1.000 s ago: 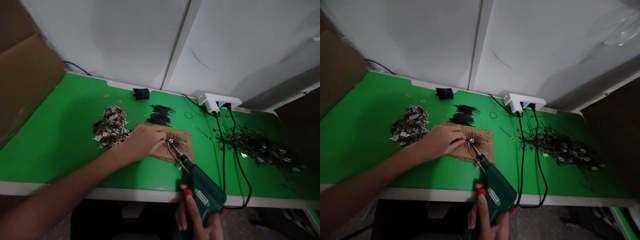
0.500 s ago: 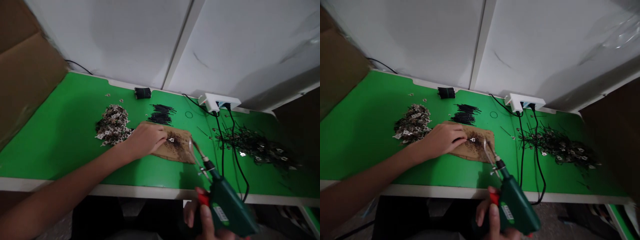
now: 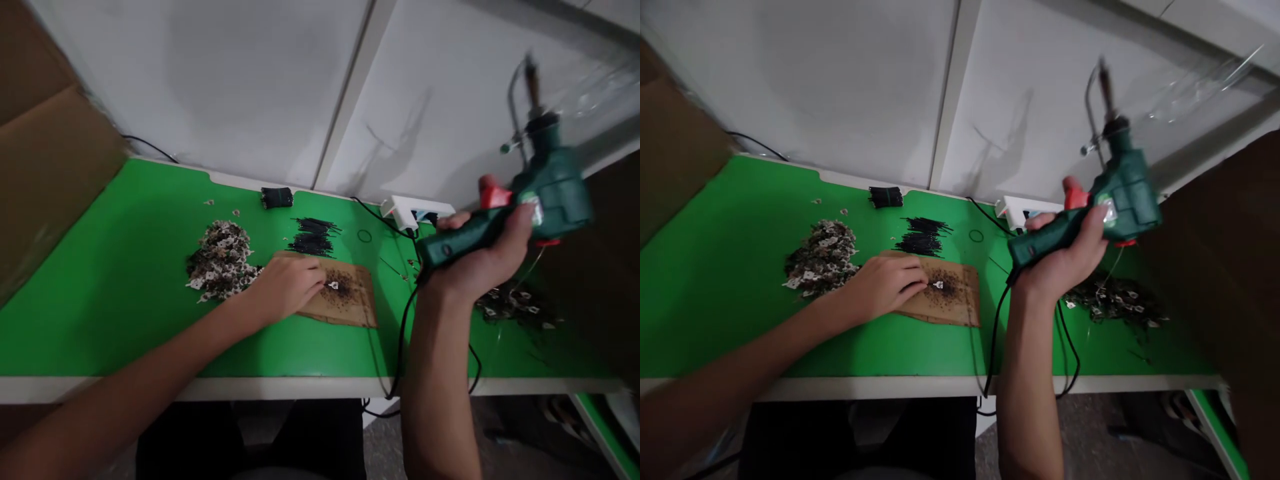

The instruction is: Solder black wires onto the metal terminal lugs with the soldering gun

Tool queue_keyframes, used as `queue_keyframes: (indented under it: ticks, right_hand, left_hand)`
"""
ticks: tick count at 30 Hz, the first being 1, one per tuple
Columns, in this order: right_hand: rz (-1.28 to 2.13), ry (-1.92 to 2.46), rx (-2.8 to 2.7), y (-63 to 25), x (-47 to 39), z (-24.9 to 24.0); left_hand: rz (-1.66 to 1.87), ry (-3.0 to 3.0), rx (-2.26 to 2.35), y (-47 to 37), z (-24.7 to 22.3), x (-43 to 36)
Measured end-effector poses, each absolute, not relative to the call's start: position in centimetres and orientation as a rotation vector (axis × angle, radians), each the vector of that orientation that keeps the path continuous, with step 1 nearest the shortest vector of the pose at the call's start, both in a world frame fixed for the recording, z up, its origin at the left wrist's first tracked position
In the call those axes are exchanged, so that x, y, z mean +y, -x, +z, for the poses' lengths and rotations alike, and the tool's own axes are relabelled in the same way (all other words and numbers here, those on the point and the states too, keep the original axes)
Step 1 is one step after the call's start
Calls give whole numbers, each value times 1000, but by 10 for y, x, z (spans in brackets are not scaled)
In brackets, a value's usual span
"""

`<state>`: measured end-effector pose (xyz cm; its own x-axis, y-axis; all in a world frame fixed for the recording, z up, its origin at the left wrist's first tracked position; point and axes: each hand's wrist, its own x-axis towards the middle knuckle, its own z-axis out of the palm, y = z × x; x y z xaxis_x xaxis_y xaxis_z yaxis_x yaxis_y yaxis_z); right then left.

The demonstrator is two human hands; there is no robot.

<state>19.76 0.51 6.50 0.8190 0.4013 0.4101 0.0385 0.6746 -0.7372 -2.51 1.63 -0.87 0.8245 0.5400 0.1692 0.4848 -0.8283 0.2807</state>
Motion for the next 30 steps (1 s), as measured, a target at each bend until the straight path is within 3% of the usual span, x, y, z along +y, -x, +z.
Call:
queue_keyframes:
  ticks: [5,16,25,28,30]
  right_hand:
    - [91,878,-680,-199,-1,38]
    - [-223,850,-445,-200,-10,60]
    - [-684,755,-327,-194,-18,93]
    - [-592,809,-228,-180,-19,106]
    - [-295,947,-164,-167,-19,119]
  left_hand:
    - [313,-2783,775,24,-9,16]
    - [541,-2770,750,15,-4,10]
    - [534,-2814,376,-141,26,28]
    - [537,-2761,361,-176,38,37]
    - [560,-2754,404,-171,44,43]
